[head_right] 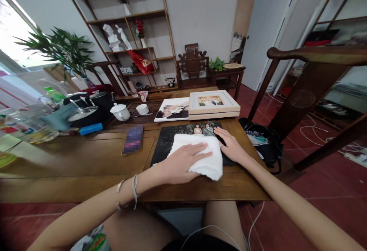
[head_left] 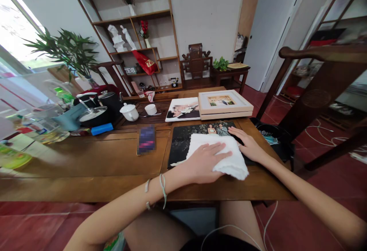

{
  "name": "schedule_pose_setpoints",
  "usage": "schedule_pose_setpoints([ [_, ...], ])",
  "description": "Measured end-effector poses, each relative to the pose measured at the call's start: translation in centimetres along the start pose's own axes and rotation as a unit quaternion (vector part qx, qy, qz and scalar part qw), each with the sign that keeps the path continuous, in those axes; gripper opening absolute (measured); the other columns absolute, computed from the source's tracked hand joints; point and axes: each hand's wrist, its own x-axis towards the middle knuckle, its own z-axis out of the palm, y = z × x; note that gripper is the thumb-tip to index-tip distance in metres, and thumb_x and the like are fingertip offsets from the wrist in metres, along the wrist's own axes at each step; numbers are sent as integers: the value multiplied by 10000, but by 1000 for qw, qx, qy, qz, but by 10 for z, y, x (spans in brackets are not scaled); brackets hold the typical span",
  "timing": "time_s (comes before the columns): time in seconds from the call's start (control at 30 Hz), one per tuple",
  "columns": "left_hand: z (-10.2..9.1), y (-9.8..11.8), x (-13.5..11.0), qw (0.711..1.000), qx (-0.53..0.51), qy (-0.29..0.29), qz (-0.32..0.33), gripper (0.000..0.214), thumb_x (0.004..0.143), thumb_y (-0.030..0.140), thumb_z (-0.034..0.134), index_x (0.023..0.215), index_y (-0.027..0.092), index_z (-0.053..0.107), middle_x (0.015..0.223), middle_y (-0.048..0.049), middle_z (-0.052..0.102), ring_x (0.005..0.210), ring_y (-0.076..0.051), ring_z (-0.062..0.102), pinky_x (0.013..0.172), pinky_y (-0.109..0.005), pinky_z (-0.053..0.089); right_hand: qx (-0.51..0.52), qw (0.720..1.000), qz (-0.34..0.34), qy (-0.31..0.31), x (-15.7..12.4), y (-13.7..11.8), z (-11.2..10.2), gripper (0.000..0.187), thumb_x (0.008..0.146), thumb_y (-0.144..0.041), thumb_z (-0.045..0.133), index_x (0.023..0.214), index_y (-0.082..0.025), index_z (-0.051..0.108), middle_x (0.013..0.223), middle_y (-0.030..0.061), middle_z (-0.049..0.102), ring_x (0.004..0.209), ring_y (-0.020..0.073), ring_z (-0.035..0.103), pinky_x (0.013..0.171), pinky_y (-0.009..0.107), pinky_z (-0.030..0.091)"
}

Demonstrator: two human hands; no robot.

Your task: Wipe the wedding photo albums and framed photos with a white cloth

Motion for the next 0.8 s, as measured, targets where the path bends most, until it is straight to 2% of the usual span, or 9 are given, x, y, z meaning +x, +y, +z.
schedule_pose_setpoints([
  [0.17, -7, -46, 34, 998, -37, 23, -32, 569, 918, 450, 511, 1422, 199, 428, 1517, -82, 381, 1409, -227, 343, 1171, -390, 242, -17, 1000, 4, 0, 1, -3, 0, 413, 907, -340, 457, 1281, -216, 582, 1372, 131, 556, 1311, 299, 468, 1085, 568, 371],
  [0.3, -15, -67, 66, 989, -124, 24, -82, 610, 933, 508, 435, 1429, 154, 411, 1497, -82, 416, 1378, -245, 391, 1157, -373, 263, -26, 1000, 4, -4, 3, -10, -2, 391, 920, -337, 460, 1275, -223, 577, 1366, 119, 562, 1307, 291, 469, 1087, 546, 375],
  [0.43, -17, -71, 97, 981, -178, 12, -70, 590, 946, 560, 348, 1379, 181, 476, 1464, -54, 468, 1348, -257, 424, 1131, -369, 297, -32, 999, 9, -3, 3, -11, -2, 366, 926, -346, 460, 1244, -221, 587, 1317, 118, 595, 1266, 283, 507, 1085, 529, 380],
  [0.57, -11, -67, 121, 985, -158, 24, -67, 614, 943, 578, 343, 1375, 164, 476, 1429, -79, 507, 1297, -271, 478, 1096, -363, 332, -35, 999, 20, 6, 2, -8, -1, 352, 914, -362, 467, 1197, -214, 614, 1271, 129, 616, 1226, 301, 537, 1062, 532, 400],
  [0.67, -7, -64, 126, 992, -107, 34, -57, 590, 959, 536, 339, 1402, 159, 442, 1430, -88, 506, 1288, -262, 490, 1082, -352, 349, -34, 999, 30, 6, 1, -8, -1, 351, 908, -361, 472, 1194, -218, 618, 1274, 125, 613, 1205, 312, 552, 1051, 536, 406],
  [0.8, -3, -66, 115, 996, -7, 35, -78, 562, 979, 460, 316, 1418, 121, 408, 1477, -113, 441, 1343, -260, 433, 1101, -367, 334, -26, 999, 25, 4, 2, -12, -2, 374, 911, -338, 474, 1260, -252, 578, 1315, 91, 595, 1253, 294, 517, 1083, 518, 377],
])
